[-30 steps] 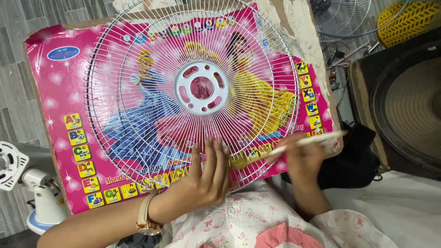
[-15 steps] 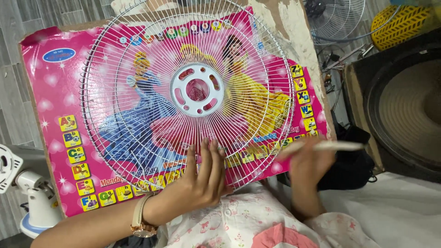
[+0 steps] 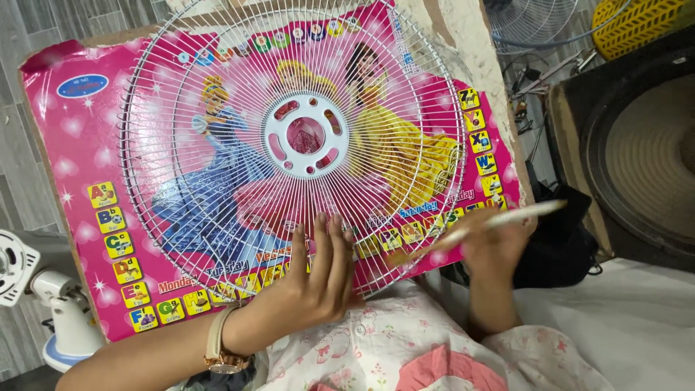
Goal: Cleaning a fan grill using a small brush to remove dust
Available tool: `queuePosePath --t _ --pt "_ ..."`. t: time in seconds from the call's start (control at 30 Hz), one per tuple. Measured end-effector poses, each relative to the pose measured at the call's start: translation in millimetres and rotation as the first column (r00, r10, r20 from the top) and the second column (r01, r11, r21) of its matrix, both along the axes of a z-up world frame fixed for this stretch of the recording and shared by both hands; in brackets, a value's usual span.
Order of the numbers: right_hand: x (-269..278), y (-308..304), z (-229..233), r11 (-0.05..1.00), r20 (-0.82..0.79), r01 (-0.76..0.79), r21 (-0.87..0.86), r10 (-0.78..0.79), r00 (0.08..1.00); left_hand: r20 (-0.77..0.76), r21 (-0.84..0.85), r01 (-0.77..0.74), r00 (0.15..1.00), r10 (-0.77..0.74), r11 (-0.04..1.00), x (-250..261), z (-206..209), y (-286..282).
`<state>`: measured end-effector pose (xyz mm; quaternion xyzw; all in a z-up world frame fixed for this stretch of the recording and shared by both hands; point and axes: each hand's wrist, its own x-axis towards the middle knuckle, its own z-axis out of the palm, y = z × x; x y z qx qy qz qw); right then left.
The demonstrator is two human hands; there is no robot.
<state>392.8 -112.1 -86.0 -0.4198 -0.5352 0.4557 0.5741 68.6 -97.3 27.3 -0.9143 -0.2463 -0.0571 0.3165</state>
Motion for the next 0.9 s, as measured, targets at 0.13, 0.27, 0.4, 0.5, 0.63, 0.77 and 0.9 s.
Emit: queuePosePath --t 0.13,0.27,0.4,0.5,0.63,0.77,0.9 --pt "13 20 3 0.957 -0.155 0.289 -0.024 -0.289 0.945 0.003 -0.042 -0.009 1.000 0.009 0.999 -2 -1 0" --pt "-22 -9 11 0.984 0.032 -0.176 0.000 0.176 0.984 -0.004 -0.029 -0.005 1.000 0.005 1.000 -1 -1 1" --pt "56 19 -38 0.986 -0.478 -0.104 -0.133 0.029 0.878 0.000 -0.015 -0.046 0.999 0.046 0.999 -9 -9 -11" --pt "79 42 -3 0.850 -0.179 0.527 0.000 -0.518 0.836 0.211 -0.334 -0.145 0.951 0.224 0.931 -24 -25 -31" --pt "80 51 10 0.891 -0.109 0.450 0.057 -0.443 0.890 0.328 -0.559 -0.237 0.816 0.475 0.794 -59 -38 -60" --pt "45 57 22 0.974 0.127 0.212 0.080 -0.221 0.967 0.355 -0.673 -0.374 0.594 0.722 0.638 -90 -58 -82" --pt "22 68 33 0.997 0.234 0.078 0.000 -0.076 0.969 0.357 -0.747 -0.360 0.492 0.794 0.559 -98 -67 -86"
